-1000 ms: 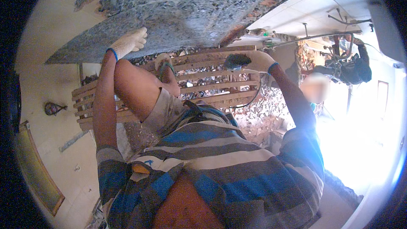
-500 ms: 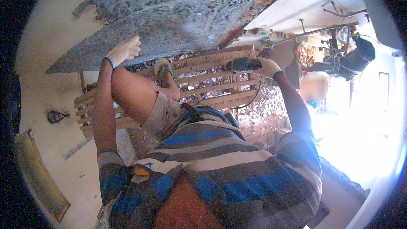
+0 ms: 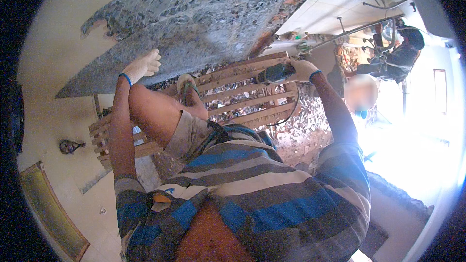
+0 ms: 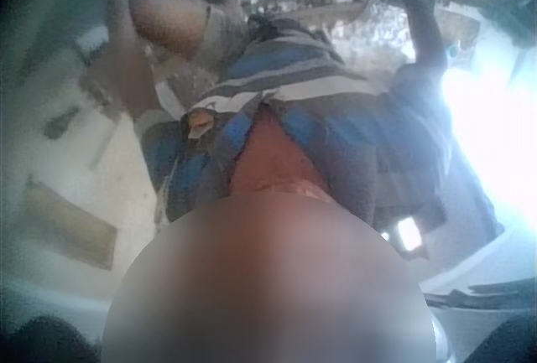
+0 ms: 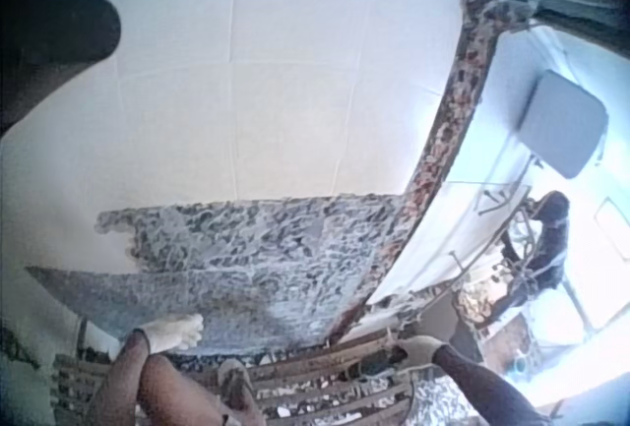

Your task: The person uses a demolition hammer to break tiles and mortar from a wall. The person holds the tool with both hands and repeatedly strikes the wall surface, causing debris to fall.

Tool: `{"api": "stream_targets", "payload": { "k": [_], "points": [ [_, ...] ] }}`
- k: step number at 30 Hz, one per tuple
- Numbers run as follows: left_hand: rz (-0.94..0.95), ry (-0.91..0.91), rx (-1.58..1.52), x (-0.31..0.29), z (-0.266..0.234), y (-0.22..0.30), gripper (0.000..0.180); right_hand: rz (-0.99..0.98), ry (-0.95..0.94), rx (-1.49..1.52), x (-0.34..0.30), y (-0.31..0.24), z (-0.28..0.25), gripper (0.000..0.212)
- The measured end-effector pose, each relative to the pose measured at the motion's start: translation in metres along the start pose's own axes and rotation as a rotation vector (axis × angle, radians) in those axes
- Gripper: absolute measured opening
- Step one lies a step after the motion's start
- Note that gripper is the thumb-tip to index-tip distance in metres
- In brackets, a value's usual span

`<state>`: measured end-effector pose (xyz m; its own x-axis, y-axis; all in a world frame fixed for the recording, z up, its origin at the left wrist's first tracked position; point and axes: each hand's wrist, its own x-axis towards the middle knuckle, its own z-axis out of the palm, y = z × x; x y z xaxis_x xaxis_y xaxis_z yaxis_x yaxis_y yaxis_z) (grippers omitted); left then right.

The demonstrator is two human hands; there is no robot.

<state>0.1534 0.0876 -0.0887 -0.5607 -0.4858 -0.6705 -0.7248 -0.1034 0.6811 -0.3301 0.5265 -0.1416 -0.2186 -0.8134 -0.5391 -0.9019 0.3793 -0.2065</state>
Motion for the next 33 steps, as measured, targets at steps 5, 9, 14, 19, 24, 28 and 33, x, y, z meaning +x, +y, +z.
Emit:
{"api": "stream_targets", "payload": {
  "k": [5,9,14,19,24,28,33],
  "points": [
    [-0.015,-0.036,0.026,-0.002,0.000,0.005,0.082,-0.007,0.028,0.077,-0.004,0.003,-0.003,0.083],
    [-0.006,-0.044,0.041,-0.002,-0.002,0.003,0.085,0.019,0.080,0.084,-0.001,0.007,0.005,0.081],
    [-0.010,-0.057,0.031,-0.003,-0.006,0.000,0.088,0.059,0.110,0.074,0.007,0.010,0.015,0.079],
    [-0.024,-0.047,0.037,-0.004,-0.004,0.002,0.088,0.111,0.087,0.121,0.008,0.012,0.012,0.079],
    [-0.044,-0.023,0.044,-0.003,-0.004,0.002,0.088,0.130,0.124,0.202,0.004,0.010,0.000,0.065],
    [-0.033,-0.041,0.037,0.000,-0.005,0.003,0.088,0.143,0.218,0.306,-0.007,0.014,-0.010,0.071],
    [-0.043,-0.031,0.068,0.007,0.000,0.008,0.086,0.268,0.205,0.307,-0.010,0.023,-0.003,0.067]
  ]
}}
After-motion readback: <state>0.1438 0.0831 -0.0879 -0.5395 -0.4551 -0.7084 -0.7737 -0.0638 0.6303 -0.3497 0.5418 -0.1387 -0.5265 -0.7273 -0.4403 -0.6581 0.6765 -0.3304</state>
